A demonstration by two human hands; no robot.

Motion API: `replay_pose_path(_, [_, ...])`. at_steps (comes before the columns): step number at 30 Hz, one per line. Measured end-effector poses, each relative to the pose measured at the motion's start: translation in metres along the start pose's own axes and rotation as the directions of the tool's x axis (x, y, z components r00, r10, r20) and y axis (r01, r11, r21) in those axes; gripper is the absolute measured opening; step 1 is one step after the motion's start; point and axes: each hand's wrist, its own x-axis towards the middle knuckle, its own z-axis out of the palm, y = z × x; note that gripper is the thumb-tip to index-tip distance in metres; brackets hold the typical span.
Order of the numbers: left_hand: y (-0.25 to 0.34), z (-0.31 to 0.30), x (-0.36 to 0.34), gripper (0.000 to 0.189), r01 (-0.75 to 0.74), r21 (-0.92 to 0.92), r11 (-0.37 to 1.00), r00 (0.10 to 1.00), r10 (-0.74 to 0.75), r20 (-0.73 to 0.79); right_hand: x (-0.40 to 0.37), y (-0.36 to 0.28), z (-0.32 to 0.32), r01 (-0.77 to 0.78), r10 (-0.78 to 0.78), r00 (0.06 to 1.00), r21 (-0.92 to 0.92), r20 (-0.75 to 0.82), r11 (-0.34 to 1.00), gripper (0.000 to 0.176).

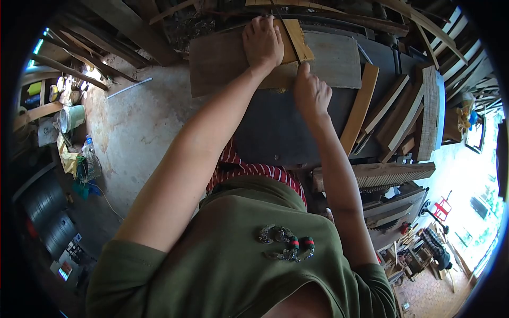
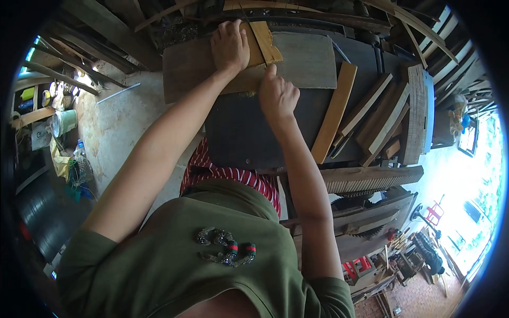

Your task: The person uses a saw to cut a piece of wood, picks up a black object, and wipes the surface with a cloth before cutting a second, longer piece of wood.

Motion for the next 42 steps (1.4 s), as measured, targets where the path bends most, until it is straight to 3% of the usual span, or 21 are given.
replay_pose_path(4, [-0.001,0.003,-0.001,0.035,-0.001,0.011,1.0,1.0,0.001,-0.011,-0.036,0.012,-0.005,-0.004,0.005,1.0,-0.043,0.009,0.999,0.015])
replay_pose_path(8, [0.001,0.0,-0.003,0.035,0.009,-0.005,1.0,1.0,-0.009,0.013,-0.05,0.016,-0.007,-0.052,0.056,0.99,-0.034,0.132,0.998,0.015])
replay_pose_path(12, [-0.001,0.004,0.002,0.037,0.021,-0.015,1.0,1.0,-0.021,-0.003,-0.035,0.016,0.008,-0.071,0.072,0.997,-0.03,0.028,0.997,0.01])
replay_pose_path(16, [-0.024,0.007,0.006,0.047,-0.106,-0.075,0.992,0.994,0.105,-0.006,-0.038,0.018,0.024,-0.051,0.051,0.998,0.002,-0.046,0.999,0.015])
replay_pose_path(18, [-0.04,-0.013,0.002,0.05,-0.149,-0.317,0.937,0.987,0.124,-0.099,-0.041,0.02,0.038,-0.043,0.014,0.96,-0.095,-0.28,0.995,0.022])
replay_pose_path(19, [-0.05,-0.033,-0.006,0.05,-0.208,-0.352,0.912,0.971,0.149,-0.186,-0.04,0.025,0.05,-0.02,-0.027,0.927,-0.122,-0.373,0.992,0.027])
replay_pose_path(20, [-0.057,-0.065,-0.019,0.048,-0.191,-0.36,0.913,0.972,0.126,-0.197,-0.04,0.024,0.052,-0.046,-0.026,0.91,-0.165,-0.413,0.985,0.021])
replay_pose_path(23, [-0.109,-0.125,-0.085,0.044,-0.126,-0.336,0.933,0.951,0.018,-0.309,-0.04,0.019,0.038,-0.069,0.059,0.97,-0.035,-0.237,0.997,0.017])
replay_pose_path(25, [-0.162,-0.143,-0.151,0.041,0.07,-0.263,0.962,0.954,-0.142,-0.265,-0.044,0.022,0.038,-0.057,0.05,0.974,-0.024,-0.22,0.998,0.018])
replay_pose_path(28, [-0.225,-0.158,-0.245,0.038,0.336,-0.152,0.929,0.935,-0.349,-0.067,-0.044,0.023,0.044,-0.044,0.049,0.962,0.024,-0.267,0.999,0.019])
replay_pose_path(29, [-0.241,-0.157,-0.276,0.037,0.421,-0.115,0.9,0.906,-0.422,0.015,-0.044,0.022,0.044,-0.047,0.051,0.96,0.019,-0.275,0.999,0.018])
replay_pose_path(32, [-0.291,-0.128,-0.363,0.039,0.464,0.094,0.881,0.82,-0.467,0.332,-0.045,0.02,0.043,-0.049,0.049,0.95,0.007,-0.309,0.999,0.018])
replay_pose_path(35, [-0.303,-0.086,-0.409,0.04,0.484,0.229,0.845,0.568,-0.502,0.652,-0.046,0.026,0.058,-0.054,0.046,0.916,-0.011,-0.398,0.998,0.02])
replay_pose_path(37, [-0.314,-0.047,-0.432,0.043,0.363,0.255,0.896,0.423,-0.402,0.812,-0.048,0.029,0.065,-0.077,0.038,0.905,-0.074,-0.423,0.994,0.021])
replay_pose_path(39, [-0.346,0.025,-0.473,0.048,0.115,0.272,0.955,0.262,-0.294,0.919,-0.047,0.05,0.073,-0.107,0.061,0.916,-0.094,-0.396,0.99,0.026])
replay_pose_path(41, [-0.355,0.068,-0.468,0.055,-0.018,0.176,0.984,0.088,-0.173,0.981,-0.057,0.073,0.071,-0.15,0.088,0.932,-0.154,-0.351,0.977,0.032])
replay_pose_path(42, [-0.367,0.099,-0.48,0.055,0.014,0.167,0.986,0.12,-0.167,0.979,-0.049,0.069,0.065,-0.175,0.094,0.939,-0.227,-0.33,0.958,0.034])
